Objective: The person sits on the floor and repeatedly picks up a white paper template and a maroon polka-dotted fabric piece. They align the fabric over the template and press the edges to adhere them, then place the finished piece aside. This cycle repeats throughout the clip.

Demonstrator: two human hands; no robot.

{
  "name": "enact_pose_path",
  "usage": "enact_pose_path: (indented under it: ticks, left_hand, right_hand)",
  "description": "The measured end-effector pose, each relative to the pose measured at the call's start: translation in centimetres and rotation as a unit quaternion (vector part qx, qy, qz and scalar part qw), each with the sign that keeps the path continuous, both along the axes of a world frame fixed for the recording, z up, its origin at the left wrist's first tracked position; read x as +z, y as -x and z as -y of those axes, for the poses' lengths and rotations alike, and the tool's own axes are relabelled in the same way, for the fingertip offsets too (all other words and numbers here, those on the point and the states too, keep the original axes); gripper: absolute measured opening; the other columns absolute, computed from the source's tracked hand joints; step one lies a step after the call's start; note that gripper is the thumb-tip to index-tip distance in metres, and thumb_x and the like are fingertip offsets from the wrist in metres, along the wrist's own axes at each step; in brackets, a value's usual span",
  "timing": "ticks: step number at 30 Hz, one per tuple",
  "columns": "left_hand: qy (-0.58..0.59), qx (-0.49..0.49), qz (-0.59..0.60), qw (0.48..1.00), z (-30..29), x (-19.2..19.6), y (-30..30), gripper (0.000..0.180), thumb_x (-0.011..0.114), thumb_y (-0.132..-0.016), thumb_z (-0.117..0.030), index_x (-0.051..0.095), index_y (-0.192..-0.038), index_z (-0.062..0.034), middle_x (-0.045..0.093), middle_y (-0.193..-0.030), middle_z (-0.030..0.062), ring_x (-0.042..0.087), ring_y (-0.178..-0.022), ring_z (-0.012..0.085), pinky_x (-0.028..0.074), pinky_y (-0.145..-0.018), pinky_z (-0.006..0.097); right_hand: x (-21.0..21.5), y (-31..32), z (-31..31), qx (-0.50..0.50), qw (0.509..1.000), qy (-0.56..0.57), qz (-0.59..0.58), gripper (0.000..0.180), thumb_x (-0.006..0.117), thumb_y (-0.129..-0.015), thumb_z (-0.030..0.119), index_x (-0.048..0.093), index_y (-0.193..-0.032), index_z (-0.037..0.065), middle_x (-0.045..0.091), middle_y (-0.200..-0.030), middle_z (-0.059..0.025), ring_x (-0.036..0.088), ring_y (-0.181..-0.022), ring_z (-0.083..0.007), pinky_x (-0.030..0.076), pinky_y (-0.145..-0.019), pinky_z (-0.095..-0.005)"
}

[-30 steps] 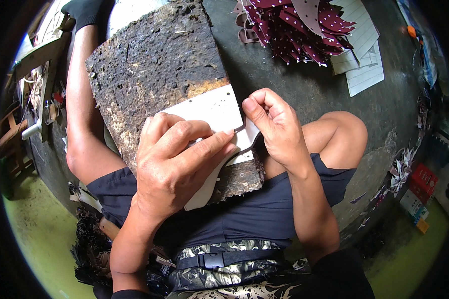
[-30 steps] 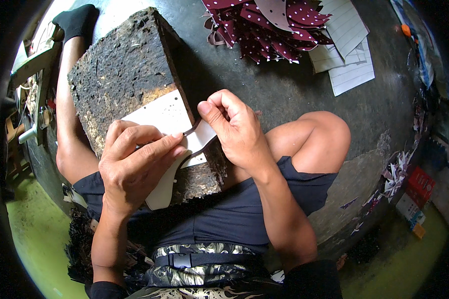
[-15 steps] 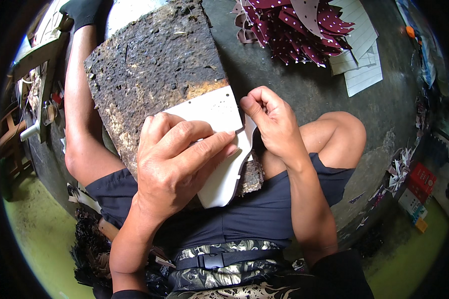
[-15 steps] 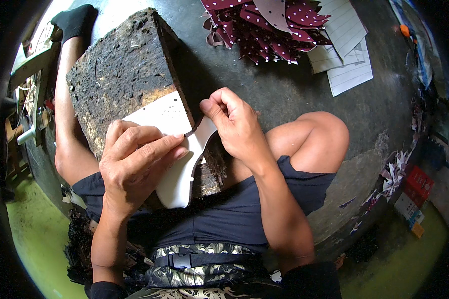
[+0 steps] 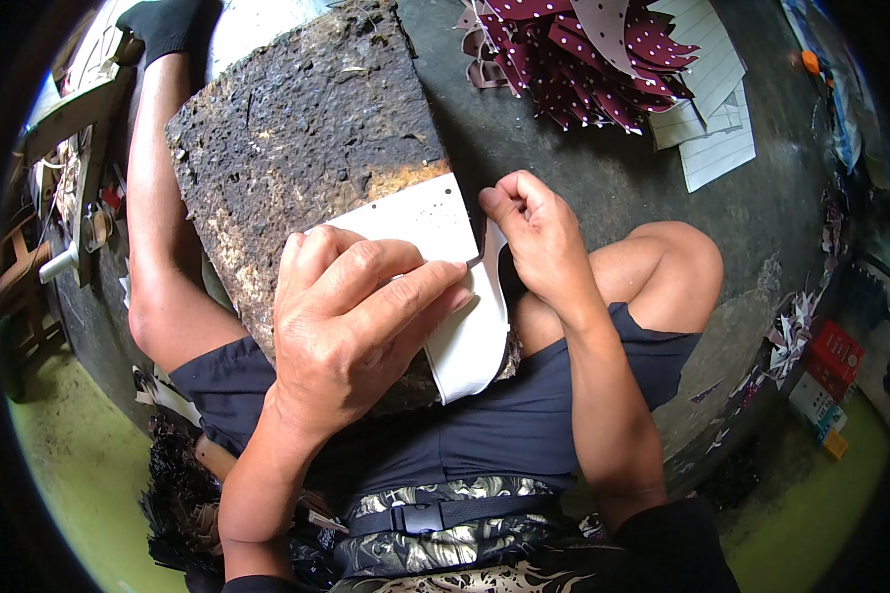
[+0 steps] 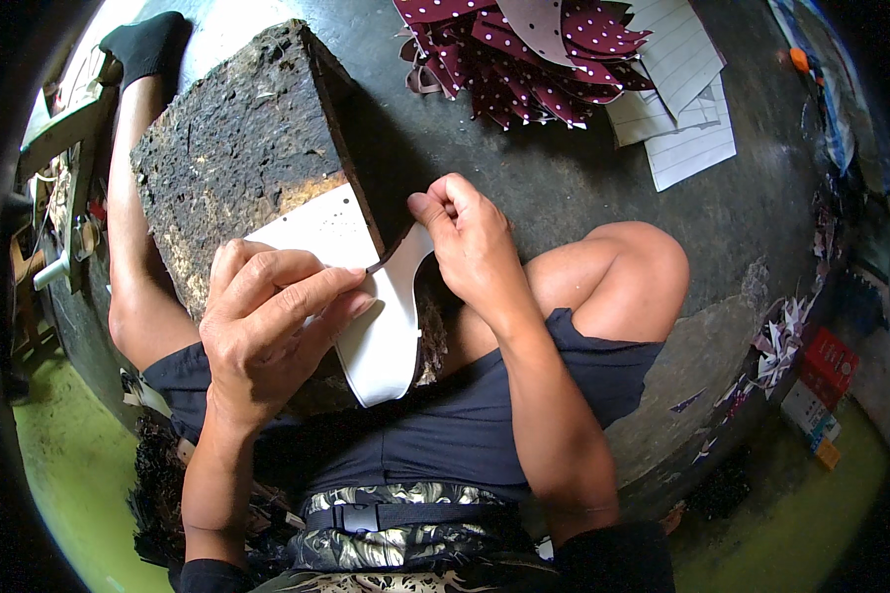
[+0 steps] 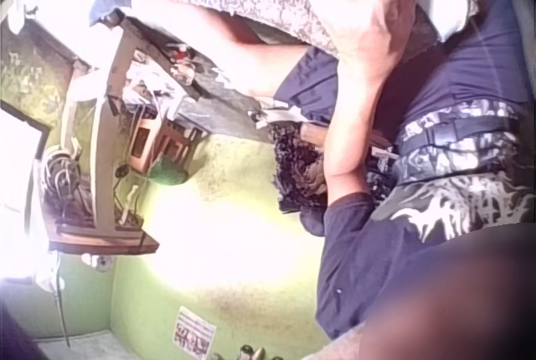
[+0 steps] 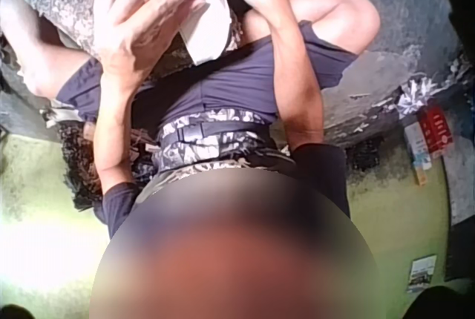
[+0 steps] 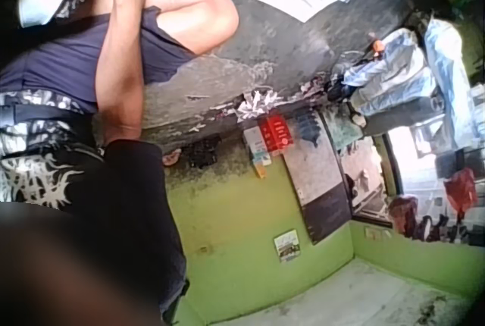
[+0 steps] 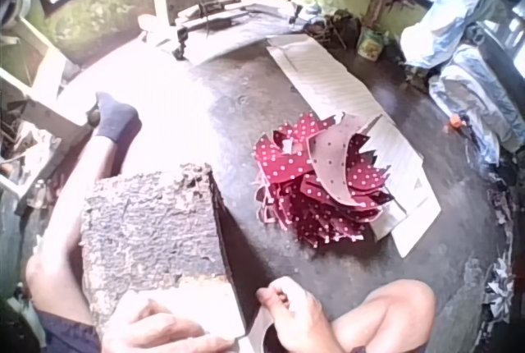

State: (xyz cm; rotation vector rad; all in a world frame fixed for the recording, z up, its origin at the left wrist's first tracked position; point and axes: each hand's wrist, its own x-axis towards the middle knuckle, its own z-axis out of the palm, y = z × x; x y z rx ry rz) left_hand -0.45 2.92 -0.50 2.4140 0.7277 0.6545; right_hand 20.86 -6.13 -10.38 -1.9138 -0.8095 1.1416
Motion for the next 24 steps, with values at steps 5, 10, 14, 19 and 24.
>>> enact_pose_path:
  ticks: [5, 10, 14, 19, 24]
  left_hand:
    - [-0.008, 0.0, -0.002, 1.0, 0.0, -0.1, 0.0, 0.034, 0.1, -0.079, -0.018, 0.087, -0.111, -0.0167, 0.072, -0.099, -0.0032, 0.063, -0.085, 0.0208, 0.046, -0.078, 0.04]
    - [-0.011, 0.001, 0.002, 1.0, 0.1, -0.1, 0.0, 0.034, 0.1, -0.079, -0.018, 0.087, -0.111, -0.0167, 0.072, -0.099, -0.0037, 0.062, -0.085, 0.0204, 0.045, -0.077, 0.04]
    - [-0.019, 0.003, 0.012, 1.0, 0.1, -0.3, 0.0, 0.034, 0.1, -0.079, -0.018, 0.088, -0.11, -0.0168, 0.072, -0.1, -0.004, 0.061, -0.084, 0.02, 0.045, -0.076, 0.04]
    - [-0.066, -0.006, 0.002, 0.998, 0.2, -0.7, -0.1, 0.031, 0.1, -0.081, -0.021, 0.088, -0.109, -0.0172, 0.072, -0.1, -0.0044, 0.06, -0.083, 0.0194, 0.044, -0.075, 0.04]
    - [-0.083, -0.004, -0.013, 0.996, 0.6, -0.4, 0.1, 0.03, 0.099, -0.084, -0.022, 0.088, -0.112, -0.0182, 0.072, -0.103, -0.0033, 0.06, -0.084, 0.019, 0.045, -0.076, 0.04]
  right_hand:
    - [-0.8, -0.1, 0.2, -0.003, 0.999, -0.007, 0.034, 0.031, 0.075, -0.115, 0.029, 0.072, -0.107, 0.0, 0.068, -0.086, -0.003, 0.06, -0.08, -0.0107, 0.052, -0.074, -0.0321]
    - [-1.2, -0.4, 0.1, -0.009, 0.997, 0.022, 0.067, 0.032, 0.075, -0.114, 0.03, 0.071, -0.105, 0.0, 0.068, -0.082, -0.0054, 0.06, -0.076, -0.0127, 0.052, -0.072, -0.034]
    - [-1.5, -0.4, 0.0, -0.012, 0.994, 0.03, 0.105, 0.032, 0.075, -0.114, 0.029, 0.07, -0.102, -0.001, 0.068, -0.08, -0.0053, 0.06, -0.073, -0.0132, 0.052, -0.07, -0.035]
    - [-2.0, -0.6, 0.3, -0.062, 0.992, 0.032, 0.105, 0.03, 0.075, -0.115, 0.03, 0.072, -0.103, 0.002, 0.07, -0.081, -0.0037, 0.063, -0.072, -0.013, 0.053, -0.068, -0.0331]
    - [0.4, -2.3, 1.2, -0.398, 0.776, -0.099, -0.478, 0.036, 0.074, -0.115, 0.038, 0.059, -0.134, 0.012, 0.078, -0.11, -0.0151, 0.08, -0.098, -0.032, 0.069, -0.088, -0.0443]
